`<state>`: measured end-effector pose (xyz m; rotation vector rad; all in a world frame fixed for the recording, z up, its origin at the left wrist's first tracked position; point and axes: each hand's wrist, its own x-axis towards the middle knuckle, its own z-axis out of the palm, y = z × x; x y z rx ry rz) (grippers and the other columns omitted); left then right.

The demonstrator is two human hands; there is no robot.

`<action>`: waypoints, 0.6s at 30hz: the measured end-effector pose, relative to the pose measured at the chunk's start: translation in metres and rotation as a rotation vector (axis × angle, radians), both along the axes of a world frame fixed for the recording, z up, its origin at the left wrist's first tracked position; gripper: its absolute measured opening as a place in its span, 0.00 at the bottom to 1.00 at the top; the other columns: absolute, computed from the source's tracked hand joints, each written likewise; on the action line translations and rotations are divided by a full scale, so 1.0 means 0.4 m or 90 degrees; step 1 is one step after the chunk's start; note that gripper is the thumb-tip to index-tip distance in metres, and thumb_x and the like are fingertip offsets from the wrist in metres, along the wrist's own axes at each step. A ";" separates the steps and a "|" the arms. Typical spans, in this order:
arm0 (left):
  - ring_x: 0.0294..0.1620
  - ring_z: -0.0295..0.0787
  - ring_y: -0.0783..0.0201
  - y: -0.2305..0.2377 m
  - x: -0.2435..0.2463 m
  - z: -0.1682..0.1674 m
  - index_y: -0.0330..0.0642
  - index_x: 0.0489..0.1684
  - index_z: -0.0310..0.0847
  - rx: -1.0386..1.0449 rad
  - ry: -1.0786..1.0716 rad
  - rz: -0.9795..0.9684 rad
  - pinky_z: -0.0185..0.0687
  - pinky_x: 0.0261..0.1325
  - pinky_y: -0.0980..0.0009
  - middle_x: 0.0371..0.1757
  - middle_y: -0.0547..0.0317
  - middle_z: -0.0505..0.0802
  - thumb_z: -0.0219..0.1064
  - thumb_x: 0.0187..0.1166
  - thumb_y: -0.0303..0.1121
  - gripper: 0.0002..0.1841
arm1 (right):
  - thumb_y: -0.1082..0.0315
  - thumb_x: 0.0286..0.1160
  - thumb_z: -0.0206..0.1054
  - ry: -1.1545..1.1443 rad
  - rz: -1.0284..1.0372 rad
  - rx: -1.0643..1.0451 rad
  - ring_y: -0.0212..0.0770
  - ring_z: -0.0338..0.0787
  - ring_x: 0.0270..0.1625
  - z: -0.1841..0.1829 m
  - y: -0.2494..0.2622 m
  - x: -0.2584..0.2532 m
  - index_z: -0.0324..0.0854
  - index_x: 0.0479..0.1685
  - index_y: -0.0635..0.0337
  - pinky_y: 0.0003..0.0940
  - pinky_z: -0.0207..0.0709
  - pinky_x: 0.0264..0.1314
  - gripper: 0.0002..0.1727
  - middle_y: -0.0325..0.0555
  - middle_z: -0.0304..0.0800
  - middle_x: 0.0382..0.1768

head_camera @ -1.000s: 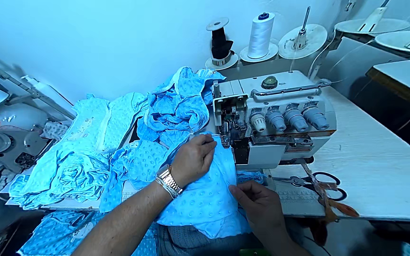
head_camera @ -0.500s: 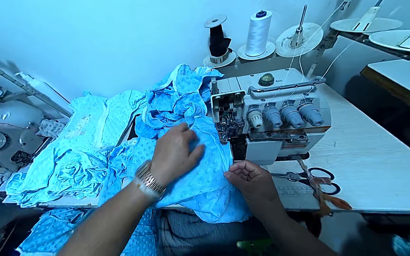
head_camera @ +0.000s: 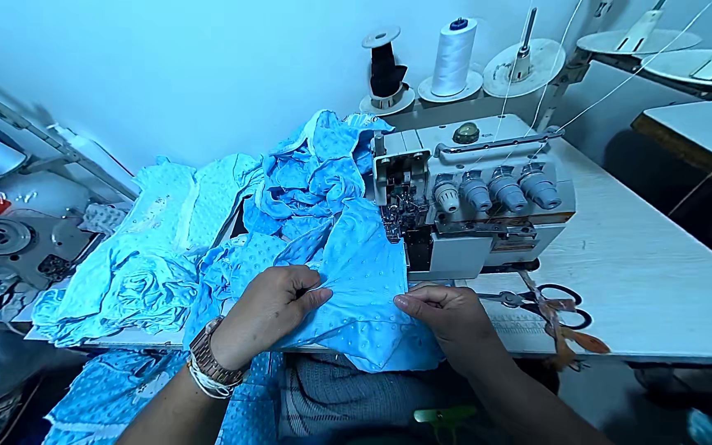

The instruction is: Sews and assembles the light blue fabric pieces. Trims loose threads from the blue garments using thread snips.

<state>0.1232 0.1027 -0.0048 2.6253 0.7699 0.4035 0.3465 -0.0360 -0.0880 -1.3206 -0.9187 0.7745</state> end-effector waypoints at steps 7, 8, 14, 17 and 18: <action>0.67 0.88 0.47 -0.067 0.067 -0.033 0.42 0.44 0.91 0.301 -0.040 -0.076 0.82 0.67 0.45 0.66 0.47 0.90 0.62 0.76 0.34 0.11 | 0.68 0.66 0.79 -0.042 -0.049 -0.011 0.26 0.81 0.19 -0.024 -0.009 -0.011 0.89 0.22 0.53 0.19 0.73 0.21 0.08 0.35 0.88 0.19; 0.73 0.85 0.50 -0.074 0.086 -0.044 0.43 0.53 0.91 0.289 -0.053 -0.133 0.79 0.75 0.48 0.72 0.49 0.88 0.57 0.83 0.37 0.16 | 0.67 0.65 0.79 -0.039 -0.054 -0.002 0.27 0.81 0.20 -0.030 -0.008 -0.012 0.89 0.22 0.53 0.20 0.73 0.22 0.08 0.35 0.88 0.20; 0.78 0.83 0.55 -0.015 0.161 -0.112 0.45 0.66 0.90 0.265 -0.045 -0.162 0.77 0.78 0.54 0.73 0.54 0.90 0.51 0.90 0.45 0.23 | 0.70 0.66 0.77 -0.020 -0.086 0.035 0.28 0.84 0.22 -0.026 0.014 0.004 0.90 0.24 0.55 0.20 0.77 0.24 0.05 0.37 0.89 0.22; 0.80 0.81 0.52 0.007 0.156 -0.095 0.47 0.68 0.89 0.206 -0.018 -0.096 0.75 0.78 0.47 0.76 0.53 0.87 0.62 0.81 0.56 0.28 | 0.71 0.69 0.78 -0.052 -0.094 -0.009 0.26 0.77 0.16 0.001 0.040 0.017 0.89 0.24 0.55 0.21 0.70 0.19 0.07 0.35 0.84 0.16; 0.81 0.79 0.49 0.006 0.146 -0.082 0.48 0.70 0.88 0.184 0.012 -0.048 0.74 0.78 0.43 0.78 0.51 0.86 0.68 0.73 0.63 0.34 | 0.71 0.69 0.78 -0.059 -0.094 -0.019 0.27 0.74 0.15 0.009 0.048 0.022 0.89 0.23 0.54 0.21 0.67 0.18 0.08 0.35 0.82 0.14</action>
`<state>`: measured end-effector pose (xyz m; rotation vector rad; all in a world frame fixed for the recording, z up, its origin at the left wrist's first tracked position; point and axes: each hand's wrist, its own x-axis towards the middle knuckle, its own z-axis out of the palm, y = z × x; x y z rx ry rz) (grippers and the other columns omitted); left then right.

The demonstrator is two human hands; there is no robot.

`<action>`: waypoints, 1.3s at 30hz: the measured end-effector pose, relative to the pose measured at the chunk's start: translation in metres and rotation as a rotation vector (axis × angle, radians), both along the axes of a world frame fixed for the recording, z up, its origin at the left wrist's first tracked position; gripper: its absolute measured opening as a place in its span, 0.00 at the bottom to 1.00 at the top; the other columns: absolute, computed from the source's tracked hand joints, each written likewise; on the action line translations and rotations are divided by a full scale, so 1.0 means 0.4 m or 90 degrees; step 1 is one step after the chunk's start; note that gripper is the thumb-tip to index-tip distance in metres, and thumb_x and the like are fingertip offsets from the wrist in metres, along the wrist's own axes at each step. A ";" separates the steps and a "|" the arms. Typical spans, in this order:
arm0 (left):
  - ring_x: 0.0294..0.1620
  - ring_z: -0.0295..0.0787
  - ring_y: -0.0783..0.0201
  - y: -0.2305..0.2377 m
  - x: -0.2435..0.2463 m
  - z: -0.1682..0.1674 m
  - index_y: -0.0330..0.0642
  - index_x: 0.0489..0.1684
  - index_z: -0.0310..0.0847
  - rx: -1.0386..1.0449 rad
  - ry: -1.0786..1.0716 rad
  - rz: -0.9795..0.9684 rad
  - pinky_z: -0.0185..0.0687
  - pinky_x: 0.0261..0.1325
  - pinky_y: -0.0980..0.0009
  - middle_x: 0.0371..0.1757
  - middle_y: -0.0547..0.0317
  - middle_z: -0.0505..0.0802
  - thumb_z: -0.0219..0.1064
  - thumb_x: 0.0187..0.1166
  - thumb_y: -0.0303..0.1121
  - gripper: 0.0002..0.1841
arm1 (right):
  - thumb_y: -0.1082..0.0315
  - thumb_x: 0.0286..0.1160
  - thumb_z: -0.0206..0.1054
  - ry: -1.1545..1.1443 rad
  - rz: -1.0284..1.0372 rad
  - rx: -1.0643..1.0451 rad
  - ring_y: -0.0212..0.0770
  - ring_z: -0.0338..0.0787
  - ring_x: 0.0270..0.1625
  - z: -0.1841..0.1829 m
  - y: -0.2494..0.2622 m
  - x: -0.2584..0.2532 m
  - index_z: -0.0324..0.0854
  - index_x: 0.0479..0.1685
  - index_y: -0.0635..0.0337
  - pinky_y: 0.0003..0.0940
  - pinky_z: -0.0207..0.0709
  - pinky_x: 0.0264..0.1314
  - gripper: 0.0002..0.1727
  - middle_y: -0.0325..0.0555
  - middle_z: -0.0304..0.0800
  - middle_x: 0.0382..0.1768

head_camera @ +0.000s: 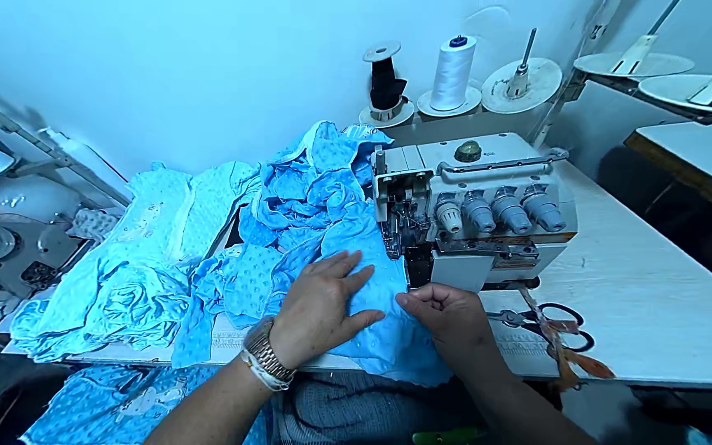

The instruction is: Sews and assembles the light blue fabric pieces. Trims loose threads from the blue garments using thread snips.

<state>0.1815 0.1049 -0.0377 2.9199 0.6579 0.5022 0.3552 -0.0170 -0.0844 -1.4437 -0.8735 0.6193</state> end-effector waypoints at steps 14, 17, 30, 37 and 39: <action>0.48 0.89 0.33 0.174 0.050 0.209 0.33 0.38 0.87 0.366 -0.118 0.098 0.67 0.66 0.29 0.41 0.36 0.92 0.69 0.67 0.23 0.06 | 0.70 0.72 0.77 0.044 0.093 -0.079 0.29 0.72 0.13 0.014 -0.019 -0.029 0.80 0.21 0.57 0.23 0.67 0.18 0.13 0.38 0.76 0.11; 0.88 0.61 0.31 0.192 0.128 0.202 0.34 0.80 0.73 0.311 0.020 0.156 0.41 0.86 0.27 0.85 0.32 0.72 0.57 0.80 0.20 0.26 | 0.70 0.71 0.77 0.068 0.056 -0.037 0.30 0.76 0.15 -0.012 -0.021 -0.065 0.83 0.28 0.57 0.23 0.72 0.19 0.08 0.38 0.81 0.15; 0.28 0.81 0.73 -0.108 -0.014 -0.047 0.35 0.61 0.75 -0.768 -0.141 0.171 0.80 0.36 0.76 0.30 0.62 0.85 0.79 0.71 0.29 0.23 | 0.65 0.67 0.70 -0.036 0.114 -0.021 0.28 0.90 0.44 -0.038 -0.102 -0.117 0.91 0.50 0.55 0.22 0.89 0.39 0.14 0.42 0.84 0.49; 0.34 0.82 0.72 -0.111 -0.031 -0.053 0.41 0.24 0.85 -0.667 -0.216 0.079 0.78 0.35 0.77 0.36 0.62 0.88 0.76 0.70 0.24 0.07 | 0.60 0.79 0.70 0.005 -0.012 -0.058 0.32 0.89 0.33 -0.041 -0.060 -0.037 0.84 0.51 0.58 0.32 0.85 0.36 0.12 0.40 0.90 0.35; 0.43 0.84 0.69 -0.123 -0.028 -0.056 0.42 0.24 0.83 -0.631 -0.282 0.072 0.79 0.40 0.74 0.50 0.59 0.90 0.69 0.73 0.25 0.07 | 0.58 0.78 0.71 -0.059 0.010 -0.087 0.32 0.90 0.34 -0.049 -0.044 -0.015 0.86 0.54 0.58 0.35 0.85 0.38 0.15 0.40 0.92 0.36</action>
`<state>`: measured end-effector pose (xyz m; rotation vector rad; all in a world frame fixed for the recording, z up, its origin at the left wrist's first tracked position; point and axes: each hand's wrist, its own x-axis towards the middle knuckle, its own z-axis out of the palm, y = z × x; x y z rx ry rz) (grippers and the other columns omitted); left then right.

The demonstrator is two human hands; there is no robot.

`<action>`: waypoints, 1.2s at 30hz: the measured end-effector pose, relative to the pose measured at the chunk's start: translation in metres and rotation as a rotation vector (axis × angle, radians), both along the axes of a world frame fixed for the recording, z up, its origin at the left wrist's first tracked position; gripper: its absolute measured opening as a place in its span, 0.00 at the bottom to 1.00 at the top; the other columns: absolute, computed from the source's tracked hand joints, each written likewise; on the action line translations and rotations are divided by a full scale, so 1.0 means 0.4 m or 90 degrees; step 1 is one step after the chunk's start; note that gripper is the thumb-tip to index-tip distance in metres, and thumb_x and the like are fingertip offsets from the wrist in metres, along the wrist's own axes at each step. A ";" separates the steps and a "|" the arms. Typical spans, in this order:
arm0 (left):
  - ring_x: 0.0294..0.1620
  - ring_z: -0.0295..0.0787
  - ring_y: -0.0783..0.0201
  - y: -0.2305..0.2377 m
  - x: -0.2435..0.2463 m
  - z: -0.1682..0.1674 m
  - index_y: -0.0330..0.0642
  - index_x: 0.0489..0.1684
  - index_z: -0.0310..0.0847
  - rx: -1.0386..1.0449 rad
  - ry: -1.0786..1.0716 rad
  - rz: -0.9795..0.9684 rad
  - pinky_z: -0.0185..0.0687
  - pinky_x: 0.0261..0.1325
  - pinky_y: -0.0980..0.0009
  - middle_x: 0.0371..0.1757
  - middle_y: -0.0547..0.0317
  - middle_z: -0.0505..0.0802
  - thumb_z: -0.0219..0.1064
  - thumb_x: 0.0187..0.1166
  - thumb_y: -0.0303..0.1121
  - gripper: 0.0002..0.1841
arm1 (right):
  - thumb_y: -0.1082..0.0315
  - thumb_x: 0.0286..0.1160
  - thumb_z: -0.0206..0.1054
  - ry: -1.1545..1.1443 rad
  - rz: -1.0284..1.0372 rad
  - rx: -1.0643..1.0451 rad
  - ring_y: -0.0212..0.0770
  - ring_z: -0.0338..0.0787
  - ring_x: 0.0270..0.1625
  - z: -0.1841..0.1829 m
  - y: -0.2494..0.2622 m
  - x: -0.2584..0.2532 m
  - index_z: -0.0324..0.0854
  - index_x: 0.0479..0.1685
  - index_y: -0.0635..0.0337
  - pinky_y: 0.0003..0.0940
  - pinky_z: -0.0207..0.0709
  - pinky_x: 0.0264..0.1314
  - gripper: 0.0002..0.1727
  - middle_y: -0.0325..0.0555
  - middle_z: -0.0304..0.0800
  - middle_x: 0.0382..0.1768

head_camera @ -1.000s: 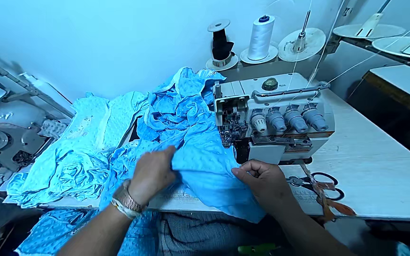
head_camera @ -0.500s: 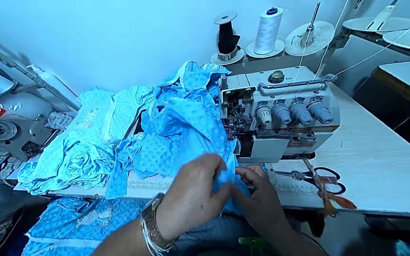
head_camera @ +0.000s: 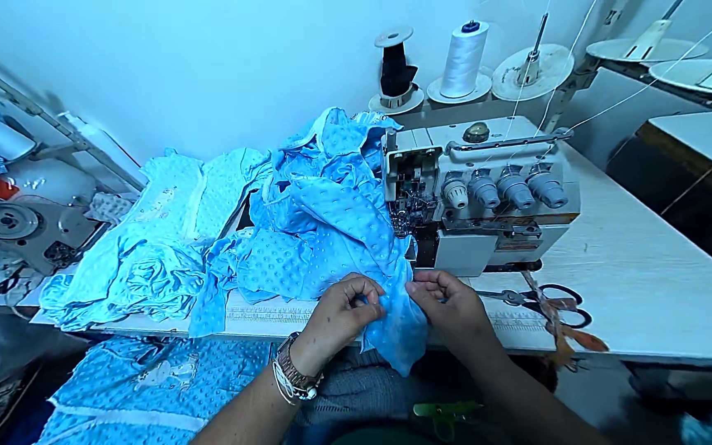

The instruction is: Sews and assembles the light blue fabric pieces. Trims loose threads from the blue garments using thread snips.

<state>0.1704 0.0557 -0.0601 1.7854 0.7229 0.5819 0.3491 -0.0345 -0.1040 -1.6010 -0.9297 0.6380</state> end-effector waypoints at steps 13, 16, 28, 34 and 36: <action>0.34 0.85 0.70 -0.020 0.013 -0.001 0.37 0.33 0.90 -0.101 -0.033 0.055 0.83 0.39 0.75 0.37 0.58 0.90 0.73 0.75 0.22 0.02 | 0.67 0.73 0.76 -0.030 -0.010 -0.008 0.28 0.78 0.19 0.033 0.030 -0.004 0.89 0.31 0.55 0.28 0.73 0.25 0.05 0.34 0.83 0.19; 0.34 0.89 0.67 -0.026 0.007 0.017 0.38 0.46 0.87 -0.110 -0.174 0.098 0.87 0.40 0.72 0.38 0.53 0.92 0.61 0.86 0.24 0.07 | 0.76 0.70 0.71 0.008 0.014 -0.041 0.32 0.82 0.19 0.036 0.028 0.000 0.89 0.33 0.56 0.30 0.78 0.23 0.05 0.38 0.87 0.22; 0.49 0.90 0.55 -0.026 0.067 -0.009 0.43 0.19 0.82 0.758 0.010 -0.043 0.87 0.56 0.59 0.37 0.55 0.90 0.69 0.57 0.19 0.07 | 0.91 0.67 0.55 0.403 0.158 -0.024 0.38 0.93 0.33 0.066 -0.007 0.015 0.80 0.56 0.66 0.30 0.88 0.32 0.21 0.51 0.93 0.40; 0.50 0.94 0.59 -0.054 0.067 -0.032 0.40 0.24 0.79 0.748 -0.068 -0.004 0.89 0.59 0.65 0.43 0.52 0.94 0.62 0.62 0.16 0.07 | 0.80 0.79 0.65 0.373 0.143 0.025 0.35 0.94 0.35 0.054 -0.013 -0.003 0.89 0.46 0.66 0.29 0.90 0.40 0.08 0.48 0.95 0.35; 0.47 0.94 0.61 -0.062 0.070 -0.021 0.42 0.25 0.80 0.773 -0.071 0.007 0.89 0.54 0.68 0.41 0.54 0.95 0.63 0.66 0.18 0.08 | 0.82 0.77 0.64 0.352 0.146 0.046 0.34 0.93 0.34 0.049 -0.020 -0.008 0.90 0.44 0.66 0.28 0.89 0.40 0.09 0.48 0.94 0.33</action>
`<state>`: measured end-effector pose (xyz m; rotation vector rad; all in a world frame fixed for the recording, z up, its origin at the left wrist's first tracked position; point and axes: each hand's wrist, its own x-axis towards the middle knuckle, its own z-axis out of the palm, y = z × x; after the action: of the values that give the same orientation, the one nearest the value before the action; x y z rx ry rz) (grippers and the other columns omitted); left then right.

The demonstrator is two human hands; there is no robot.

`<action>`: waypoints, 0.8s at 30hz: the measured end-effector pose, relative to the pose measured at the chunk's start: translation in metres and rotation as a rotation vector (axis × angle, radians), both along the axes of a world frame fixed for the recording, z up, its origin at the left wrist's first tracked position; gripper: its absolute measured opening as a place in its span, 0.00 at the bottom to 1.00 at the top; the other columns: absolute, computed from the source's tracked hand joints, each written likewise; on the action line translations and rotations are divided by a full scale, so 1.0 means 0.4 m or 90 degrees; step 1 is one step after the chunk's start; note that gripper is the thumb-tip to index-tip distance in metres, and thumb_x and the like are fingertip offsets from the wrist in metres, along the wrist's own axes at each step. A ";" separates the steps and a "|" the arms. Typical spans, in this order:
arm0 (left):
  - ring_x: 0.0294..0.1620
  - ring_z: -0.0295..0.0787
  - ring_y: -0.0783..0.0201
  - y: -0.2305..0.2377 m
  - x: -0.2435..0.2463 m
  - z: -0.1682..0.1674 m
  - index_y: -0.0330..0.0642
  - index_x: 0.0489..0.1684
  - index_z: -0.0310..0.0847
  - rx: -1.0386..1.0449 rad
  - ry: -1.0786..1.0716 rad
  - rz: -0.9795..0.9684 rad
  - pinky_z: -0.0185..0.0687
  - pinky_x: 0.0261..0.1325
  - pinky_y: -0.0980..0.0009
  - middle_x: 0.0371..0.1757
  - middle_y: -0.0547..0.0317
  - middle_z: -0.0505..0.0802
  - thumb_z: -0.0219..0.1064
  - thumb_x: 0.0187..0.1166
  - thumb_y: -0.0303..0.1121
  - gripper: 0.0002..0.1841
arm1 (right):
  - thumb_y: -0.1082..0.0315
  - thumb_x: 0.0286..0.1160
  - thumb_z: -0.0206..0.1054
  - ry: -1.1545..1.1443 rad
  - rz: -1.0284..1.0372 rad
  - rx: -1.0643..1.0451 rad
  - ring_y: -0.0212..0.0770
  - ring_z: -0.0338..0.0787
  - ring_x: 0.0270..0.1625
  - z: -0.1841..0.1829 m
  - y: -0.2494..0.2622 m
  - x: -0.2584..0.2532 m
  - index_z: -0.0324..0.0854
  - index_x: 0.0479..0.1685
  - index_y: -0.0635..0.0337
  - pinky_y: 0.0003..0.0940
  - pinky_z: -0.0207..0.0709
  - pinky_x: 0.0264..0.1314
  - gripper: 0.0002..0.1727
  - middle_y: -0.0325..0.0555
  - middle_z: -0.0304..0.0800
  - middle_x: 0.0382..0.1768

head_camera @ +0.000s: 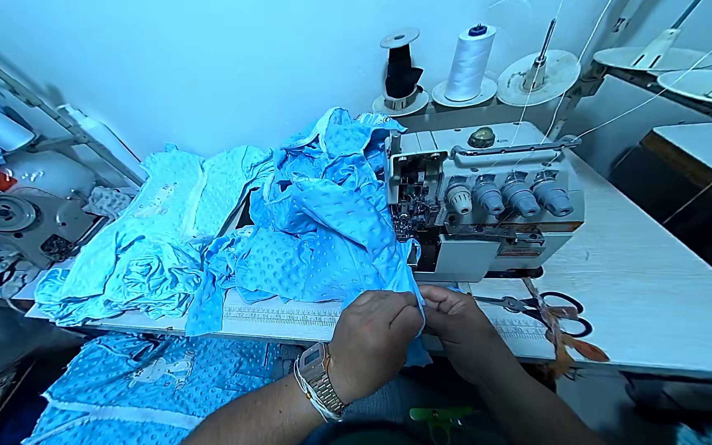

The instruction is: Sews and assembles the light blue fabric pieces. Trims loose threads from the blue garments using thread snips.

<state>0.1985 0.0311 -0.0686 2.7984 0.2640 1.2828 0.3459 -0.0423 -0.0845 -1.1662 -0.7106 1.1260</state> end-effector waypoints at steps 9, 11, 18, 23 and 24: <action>0.35 0.94 0.68 -0.021 -0.018 -0.022 0.47 0.22 0.83 0.072 0.088 0.046 0.83 0.43 0.73 0.36 0.61 0.98 0.62 0.73 0.22 0.11 | 0.77 0.76 0.51 -0.001 0.010 -0.024 0.33 0.92 0.33 -0.001 -0.012 0.001 0.92 0.40 0.63 0.28 0.87 0.37 0.19 0.45 0.94 0.33; 0.34 0.93 0.68 -0.022 -0.022 -0.024 0.47 0.21 0.82 0.079 0.083 0.048 0.82 0.43 0.73 0.37 0.61 0.98 0.62 0.71 0.21 0.11 | 0.74 0.78 0.49 0.010 -0.009 -0.036 0.33 0.91 0.33 0.001 -0.012 -0.001 0.91 0.39 0.62 0.28 0.87 0.37 0.19 0.43 0.93 0.32; 0.31 0.88 0.68 -0.024 -0.021 -0.048 0.48 0.24 0.83 0.094 0.095 0.031 0.78 0.47 0.71 0.40 0.62 0.98 0.61 0.76 0.23 0.11 | 0.69 0.77 0.72 -0.134 -0.045 -0.002 0.31 0.84 0.20 -0.014 -0.003 -0.003 0.93 0.29 0.59 0.22 0.76 0.22 0.09 0.44 0.90 0.21; 0.38 0.91 0.66 -0.013 -0.003 -0.059 0.47 0.33 0.86 0.085 0.110 -0.050 0.79 0.62 0.66 0.51 0.62 0.98 0.59 0.77 0.23 0.10 | 0.65 0.77 0.70 -0.229 -0.138 0.046 0.28 0.80 0.17 -0.043 -0.021 0.014 0.93 0.29 0.55 0.20 0.69 0.17 0.10 0.39 0.88 0.19; 0.39 0.91 0.65 -0.012 0.000 -0.059 0.47 0.35 0.87 0.081 0.109 -0.060 0.79 0.64 0.65 0.52 0.61 0.97 0.59 0.76 0.22 0.10 | 0.65 0.77 0.70 -0.219 -0.147 0.051 0.27 0.80 0.17 -0.047 -0.024 0.017 0.93 0.30 0.55 0.19 0.69 0.17 0.10 0.39 0.89 0.19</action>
<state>0.1983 0.0264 -0.0921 2.9921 0.0563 1.0784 0.3528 -0.0517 -0.1031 -1.3511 -0.8504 0.7053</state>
